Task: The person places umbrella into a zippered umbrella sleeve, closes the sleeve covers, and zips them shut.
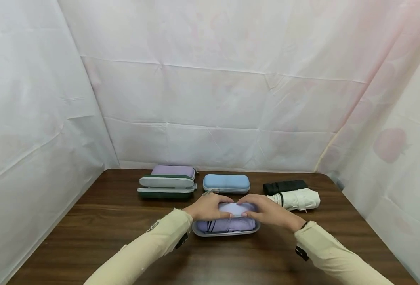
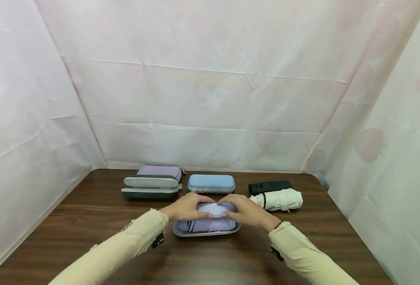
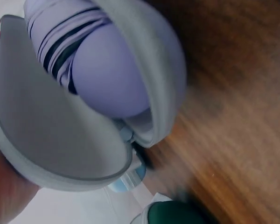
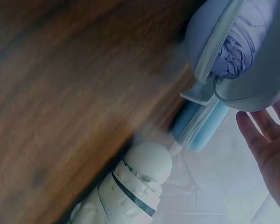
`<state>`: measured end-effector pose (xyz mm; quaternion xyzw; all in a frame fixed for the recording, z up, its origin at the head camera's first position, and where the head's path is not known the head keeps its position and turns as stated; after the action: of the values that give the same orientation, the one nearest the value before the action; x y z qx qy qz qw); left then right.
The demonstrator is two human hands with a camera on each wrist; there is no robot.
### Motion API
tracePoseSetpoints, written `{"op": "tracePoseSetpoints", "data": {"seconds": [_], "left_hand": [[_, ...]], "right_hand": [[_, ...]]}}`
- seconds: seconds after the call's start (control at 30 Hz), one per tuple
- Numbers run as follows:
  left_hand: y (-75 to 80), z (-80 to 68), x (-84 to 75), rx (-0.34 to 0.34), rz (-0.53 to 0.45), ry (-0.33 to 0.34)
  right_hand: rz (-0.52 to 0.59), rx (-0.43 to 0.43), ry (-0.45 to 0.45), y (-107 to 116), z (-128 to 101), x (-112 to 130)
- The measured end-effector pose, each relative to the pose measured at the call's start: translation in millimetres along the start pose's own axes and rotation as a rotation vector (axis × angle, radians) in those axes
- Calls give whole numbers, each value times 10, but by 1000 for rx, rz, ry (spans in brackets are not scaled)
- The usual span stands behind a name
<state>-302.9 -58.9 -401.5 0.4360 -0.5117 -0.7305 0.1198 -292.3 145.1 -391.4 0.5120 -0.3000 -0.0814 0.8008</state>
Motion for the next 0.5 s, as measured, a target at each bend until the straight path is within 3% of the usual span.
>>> {"op": "tracePoseSetpoints", "data": {"seconds": [0.17,0.5], "left_hand": [[-51,-67,-35,-43,28,-9],[-167,-158,-61,-140,101,-12]], "right_hand": [[25,-38,26,-29,-22,31],[-63,-84,13,-127,-67,55]]}}
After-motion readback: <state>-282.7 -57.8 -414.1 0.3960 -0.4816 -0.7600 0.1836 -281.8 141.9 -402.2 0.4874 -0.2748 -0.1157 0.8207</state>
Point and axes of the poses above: each hand's wrist, its own z-axis towards the middle knuckle, its own y-axis out of the back of the hand, x = y × z, the point moved 3 cm from there along z, towards the middle knuckle, and after that the axes turned 4 degrees about -z, right-handed, at the moved point
